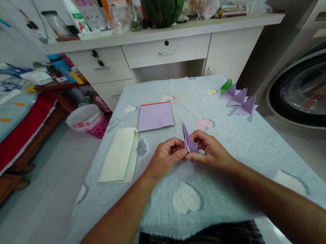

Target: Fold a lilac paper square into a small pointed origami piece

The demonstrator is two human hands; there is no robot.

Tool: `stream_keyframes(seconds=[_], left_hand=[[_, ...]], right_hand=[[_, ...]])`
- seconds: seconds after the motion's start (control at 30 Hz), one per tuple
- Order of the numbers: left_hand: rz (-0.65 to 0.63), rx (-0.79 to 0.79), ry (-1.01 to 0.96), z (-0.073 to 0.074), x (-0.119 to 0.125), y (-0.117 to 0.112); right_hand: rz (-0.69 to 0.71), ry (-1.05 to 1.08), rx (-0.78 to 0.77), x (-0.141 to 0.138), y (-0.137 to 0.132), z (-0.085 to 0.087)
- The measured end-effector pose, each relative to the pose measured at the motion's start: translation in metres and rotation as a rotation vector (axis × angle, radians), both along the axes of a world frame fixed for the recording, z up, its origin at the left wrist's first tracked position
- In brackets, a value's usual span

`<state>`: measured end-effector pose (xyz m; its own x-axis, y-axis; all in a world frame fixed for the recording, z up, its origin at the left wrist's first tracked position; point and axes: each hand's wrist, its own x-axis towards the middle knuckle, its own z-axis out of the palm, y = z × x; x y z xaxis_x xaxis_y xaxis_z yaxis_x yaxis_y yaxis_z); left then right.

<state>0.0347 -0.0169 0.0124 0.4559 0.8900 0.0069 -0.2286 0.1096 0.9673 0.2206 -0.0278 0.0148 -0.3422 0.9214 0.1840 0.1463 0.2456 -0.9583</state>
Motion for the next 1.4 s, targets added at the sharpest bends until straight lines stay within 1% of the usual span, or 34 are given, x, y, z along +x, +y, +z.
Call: stream_keyframes(seconds=[0.13, 0.23, 0.33, 0.47, 0.57, 0.67, 0.73, 0.77, 0.87, 0.93, 1.03, 1.1, 1.27, 1.4], left_hand=[[0.041, 0.010, 0.045, 0.003, -0.002, -0.001], [0.070, 0.039, 0.077, 0.003, -0.003, -0.001], [0.095, 0.094, 0.123, 0.000, -0.004, -0.002], [0.126, 0.169, 0.183, -0.005, -0.004, -0.001], [0.157, 0.232, 0.249, -0.008, -0.003, -0.001], [0.225, 0.291, 0.304, -0.010, -0.001, 0.000], [0.237, 0.293, 0.277, -0.011, 0.000, 0.000], [0.219, 0.283, 0.242, -0.012, 0.001, 0.000], [0.097, 0.234, 0.111, -0.012, 0.002, 0.001], [0.023, 0.193, 0.030, -0.013, 0.002, 0.001], [-0.045, 0.162, -0.037, -0.013, 0.002, 0.002], [-0.040, 0.166, -0.032, -0.012, 0.001, 0.002], [0.042, 0.194, 0.005, -0.011, 0.000, 0.002], [0.097, 0.160, 0.022, -0.010, 0.000, 0.001]], right_hand=[[0.040, 0.011, 0.004, 0.003, -0.002, 0.006], [0.033, -0.003, 0.015, 0.003, -0.003, 0.007], [-0.011, -0.020, -0.006, 0.001, -0.002, 0.004], [-0.054, -0.020, -0.042, -0.002, 0.001, -0.005], [-0.043, 0.048, -0.064, -0.003, 0.003, -0.009], [-0.014, 0.114, -0.108, -0.005, 0.003, -0.008], [0.003, 0.136, -0.117, -0.006, 0.003, -0.005], [0.010, 0.140, -0.111, -0.006, 0.003, -0.004], [0.034, 0.153, -0.096, -0.006, 0.002, -0.004], [0.065, 0.171, -0.116, -0.005, 0.001, -0.005], [0.101, 0.181, -0.147, -0.003, 0.000, -0.005], [0.100, 0.175, -0.153, -0.002, 0.000, -0.003], [0.067, 0.170, -0.150, -0.001, 0.000, -0.001], [0.047, 0.185, -0.158, -0.002, 0.002, -0.002]])
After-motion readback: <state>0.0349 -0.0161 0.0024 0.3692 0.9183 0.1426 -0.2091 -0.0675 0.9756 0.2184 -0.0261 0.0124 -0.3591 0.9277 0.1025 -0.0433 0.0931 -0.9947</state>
